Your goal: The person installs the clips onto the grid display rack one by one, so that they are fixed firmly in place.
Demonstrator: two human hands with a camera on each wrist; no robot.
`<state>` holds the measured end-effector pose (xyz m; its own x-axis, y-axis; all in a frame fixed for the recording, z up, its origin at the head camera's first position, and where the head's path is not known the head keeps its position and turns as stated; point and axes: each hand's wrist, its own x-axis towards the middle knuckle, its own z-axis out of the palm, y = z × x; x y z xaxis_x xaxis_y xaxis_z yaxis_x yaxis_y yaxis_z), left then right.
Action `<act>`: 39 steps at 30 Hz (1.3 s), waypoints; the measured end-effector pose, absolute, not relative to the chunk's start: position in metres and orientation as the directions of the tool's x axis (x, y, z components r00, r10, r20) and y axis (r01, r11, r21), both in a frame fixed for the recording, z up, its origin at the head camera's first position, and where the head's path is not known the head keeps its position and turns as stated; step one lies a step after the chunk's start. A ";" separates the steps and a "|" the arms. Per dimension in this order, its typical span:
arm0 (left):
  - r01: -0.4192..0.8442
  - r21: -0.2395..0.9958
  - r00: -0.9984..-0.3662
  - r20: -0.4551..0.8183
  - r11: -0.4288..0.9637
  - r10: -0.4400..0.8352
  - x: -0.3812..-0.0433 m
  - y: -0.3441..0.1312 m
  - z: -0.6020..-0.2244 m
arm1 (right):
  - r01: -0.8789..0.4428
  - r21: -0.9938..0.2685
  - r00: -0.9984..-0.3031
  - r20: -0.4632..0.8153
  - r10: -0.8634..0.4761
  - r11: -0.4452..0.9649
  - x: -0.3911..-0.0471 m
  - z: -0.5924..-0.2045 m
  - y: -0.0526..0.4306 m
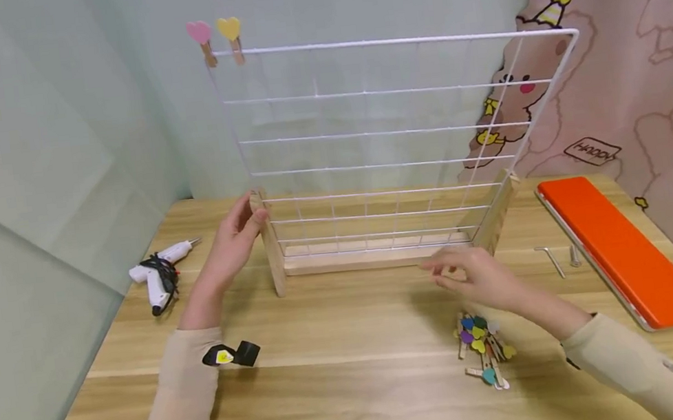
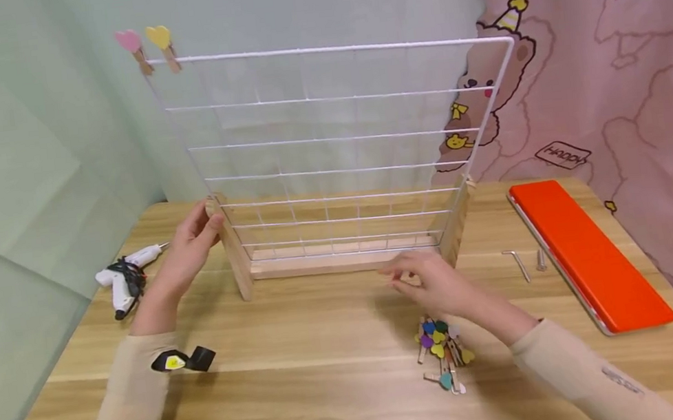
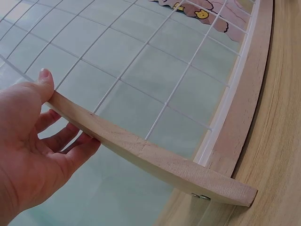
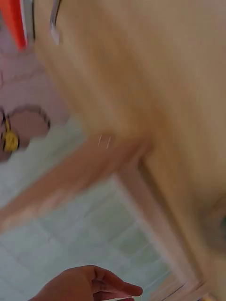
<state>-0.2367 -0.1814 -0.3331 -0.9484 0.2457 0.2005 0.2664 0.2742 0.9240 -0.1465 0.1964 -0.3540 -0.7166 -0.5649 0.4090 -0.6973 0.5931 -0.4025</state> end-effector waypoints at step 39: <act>0.272 0.913 -0.951 0.207 0.303 0.231 -0.216 -0.173 -0.310 | -0.688 -0.388 -0.726 0.358 -0.588 0.613 -0.135 -0.329 0.216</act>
